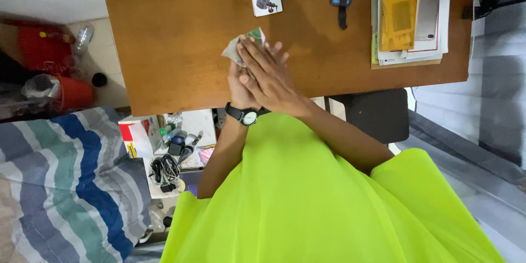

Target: The person repeatedly wipes the surfaces of several small cards using a white cloth. They pick up each card from a lower surface, wipe both sides, and place it on the desk. The person handles multiple cards one by one throughout the clip.

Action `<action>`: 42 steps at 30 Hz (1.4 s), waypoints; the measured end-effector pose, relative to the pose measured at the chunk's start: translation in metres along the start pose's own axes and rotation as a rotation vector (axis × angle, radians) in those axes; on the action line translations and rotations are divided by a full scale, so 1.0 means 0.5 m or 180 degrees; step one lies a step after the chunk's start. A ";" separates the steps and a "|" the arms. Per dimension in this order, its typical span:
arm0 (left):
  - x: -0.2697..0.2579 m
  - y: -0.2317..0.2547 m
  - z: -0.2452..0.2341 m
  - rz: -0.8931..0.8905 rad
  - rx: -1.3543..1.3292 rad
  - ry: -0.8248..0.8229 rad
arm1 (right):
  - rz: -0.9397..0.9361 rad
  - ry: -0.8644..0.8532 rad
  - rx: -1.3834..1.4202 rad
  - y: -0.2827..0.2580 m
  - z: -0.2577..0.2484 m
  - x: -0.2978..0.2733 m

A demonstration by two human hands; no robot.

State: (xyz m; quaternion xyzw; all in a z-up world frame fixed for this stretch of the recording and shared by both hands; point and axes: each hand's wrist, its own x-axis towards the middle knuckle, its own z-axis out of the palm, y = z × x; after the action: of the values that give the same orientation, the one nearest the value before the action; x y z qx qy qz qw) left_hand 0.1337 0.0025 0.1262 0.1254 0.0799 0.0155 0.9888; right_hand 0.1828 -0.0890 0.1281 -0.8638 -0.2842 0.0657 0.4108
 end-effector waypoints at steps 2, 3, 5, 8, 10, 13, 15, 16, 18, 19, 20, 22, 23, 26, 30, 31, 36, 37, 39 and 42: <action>0.008 0.030 -0.006 -0.0084 0.0079 0.0134 | -0.0058 0.0130 -0.0079 -0.007 0.009 0.001; 0.012 0.045 -0.010 -0.0155 0.0159 0.0273 | -0.0124 0.0250 -0.0153 -0.010 0.015 0.003; 0.000 0.053 -0.042 -0.0306 0.0487 0.0523 | -0.0186 0.0352 -0.0214 -0.024 0.033 0.004; -0.016 0.076 0.022 -0.0464 0.1506 0.1600 | -0.0010 0.0559 0.0259 -0.100 0.011 0.018; -0.024 0.096 0.056 -0.0443 0.2207 0.2443 | 0.0218 0.0652 0.0813 -0.102 0.037 0.013; -0.021 0.111 -0.005 -0.0244 0.2593 0.2722 | 0.0294 0.0518 0.0699 0.010 0.159 -0.033; 0.001 0.121 -0.092 0.0463 0.2419 0.2592 | 0.0322 0.0043 0.0426 0.095 0.236 -0.062; 0.001 0.133 -0.106 0.0453 0.2425 0.2588 | 0.0332 0.0050 0.0426 0.107 0.234 -0.057; 0.001 0.151 -0.135 0.0727 0.2595 0.2593 | 0.1091 -0.0033 0.0465 0.134 0.229 -0.049; 0.001 0.156 -0.167 0.0703 0.2599 0.2587 | 0.1112 -0.0025 0.0461 0.115 0.226 -0.045; 0.005 0.158 -0.196 0.0655 0.2792 0.2537 | 0.0980 0.0161 0.0243 0.097 0.218 -0.039; 0.010 0.149 -0.247 0.0581 0.2980 0.2468 | 0.0866 0.0355 0.0008 0.078 0.195 -0.029; 0.011 0.139 -0.269 0.0301 0.3170 0.2406 | 0.0835 0.0155 -0.0184 0.076 0.180 -0.026; 0.037 0.088 -0.317 -0.0054 0.3174 0.2199 | 0.0982 0.0077 0.0564 0.055 0.160 -0.028; 0.059 0.042 -0.103 -0.0148 0.2667 0.2043 | 0.1646 -0.0070 0.1611 0.016 0.122 -0.041; 0.070 0.035 -0.103 -0.0141 0.2662 0.2033 | 0.1637 -0.0066 0.1603 0.030 0.126 -0.042; 0.143 -0.034 -0.230 -0.0144 0.3387 0.1323 | 0.1706 0.0717 0.1511 0.163 0.131 -0.029; 0.160 -0.043 -0.234 -0.0115 0.3376 0.1350 | 0.1685 0.0682 0.1512 0.199 0.116 -0.020; 0.192 -0.061 -0.242 0.0293 0.3198 0.1136 | 0.1729 0.0664 0.1477 0.272 0.085 0.000; 0.257 -0.081 -0.303 0.0373 0.3518 0.1096 | 0.1839 0.0788 0.2170 0.361 0.067 0.049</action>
State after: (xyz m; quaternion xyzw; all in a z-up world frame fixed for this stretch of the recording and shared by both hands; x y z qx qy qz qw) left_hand 0.2365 0.0072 -0.0483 0.6228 0.2286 0.0463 0.7468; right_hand 0.2703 -0.1436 -0.0255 -0.7246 0.0572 0.1635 0.6670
